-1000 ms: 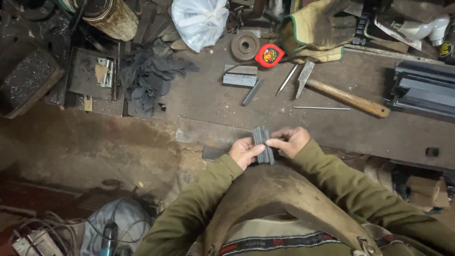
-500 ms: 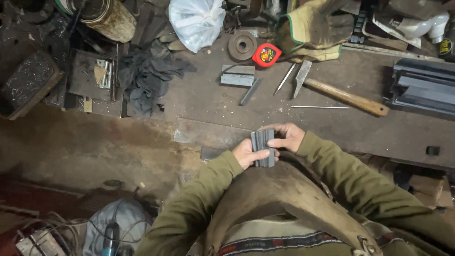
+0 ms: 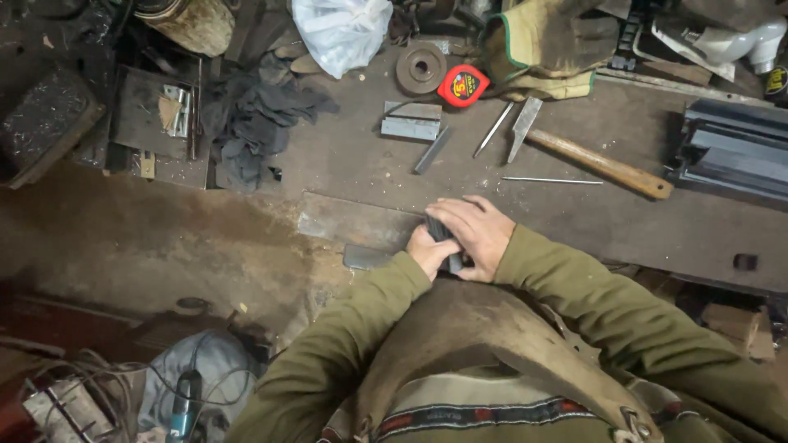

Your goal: The person is measuring, marking with a pencil, and organizing metal profiles on a workbench in a workshop.

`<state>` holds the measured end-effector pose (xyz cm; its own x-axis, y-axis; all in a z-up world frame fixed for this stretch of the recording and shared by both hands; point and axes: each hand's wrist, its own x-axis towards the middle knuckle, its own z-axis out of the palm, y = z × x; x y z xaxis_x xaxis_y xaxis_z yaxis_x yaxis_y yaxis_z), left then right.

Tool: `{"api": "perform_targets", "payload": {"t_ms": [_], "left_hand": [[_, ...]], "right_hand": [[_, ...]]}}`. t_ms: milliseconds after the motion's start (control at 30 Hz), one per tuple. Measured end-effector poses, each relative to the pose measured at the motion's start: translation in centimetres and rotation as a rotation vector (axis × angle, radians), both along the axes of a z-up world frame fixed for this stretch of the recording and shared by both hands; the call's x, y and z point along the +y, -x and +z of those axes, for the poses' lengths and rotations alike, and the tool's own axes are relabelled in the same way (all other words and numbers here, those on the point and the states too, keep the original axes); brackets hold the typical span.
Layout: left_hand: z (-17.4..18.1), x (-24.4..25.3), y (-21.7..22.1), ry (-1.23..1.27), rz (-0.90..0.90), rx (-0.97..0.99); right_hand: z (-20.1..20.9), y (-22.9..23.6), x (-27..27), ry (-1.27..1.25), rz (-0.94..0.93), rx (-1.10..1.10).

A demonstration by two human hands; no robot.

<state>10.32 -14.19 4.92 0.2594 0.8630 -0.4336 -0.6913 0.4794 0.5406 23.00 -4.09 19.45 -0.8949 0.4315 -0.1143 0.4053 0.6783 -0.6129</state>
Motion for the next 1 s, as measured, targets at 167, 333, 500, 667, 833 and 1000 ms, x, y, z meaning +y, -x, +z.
{"api": "perform_targets", "payload": {"t_ms": [167,333,500,667,833,1000], "left_hand": [[0.8,0.0,-0.7,0.046,0.074,0.073],[0.3,-1.3,-0.9,-0.016,0.026,0.225],[0.1,-1.8,-0.8,-0.123,0.079,0.243],[1.6,-1.1,0.4,0.051,0.059,0.056],[-1.1,-2.1,2.3,-0.079,-0.026,0.244],[-2.4,-1.2,6.6,-0.099,-0.110,0.173]], "right_hand": [[0.1,0.3,-0.4,-0.070,0.025,0.036],[0.8,0.5,-0.9,-0.050,-0.019,0.116],[-2.1,-0.1,-0.8,-0.016,0.110,0.155],[-0.3,1.8,-1.1,-0.040,0.082,0.158],[-0.5,3.4,-1.8,-0.051,0.004,0.112],[-0.8,7.5,-2.4,-0.022,-0.089,-0.016]]}}
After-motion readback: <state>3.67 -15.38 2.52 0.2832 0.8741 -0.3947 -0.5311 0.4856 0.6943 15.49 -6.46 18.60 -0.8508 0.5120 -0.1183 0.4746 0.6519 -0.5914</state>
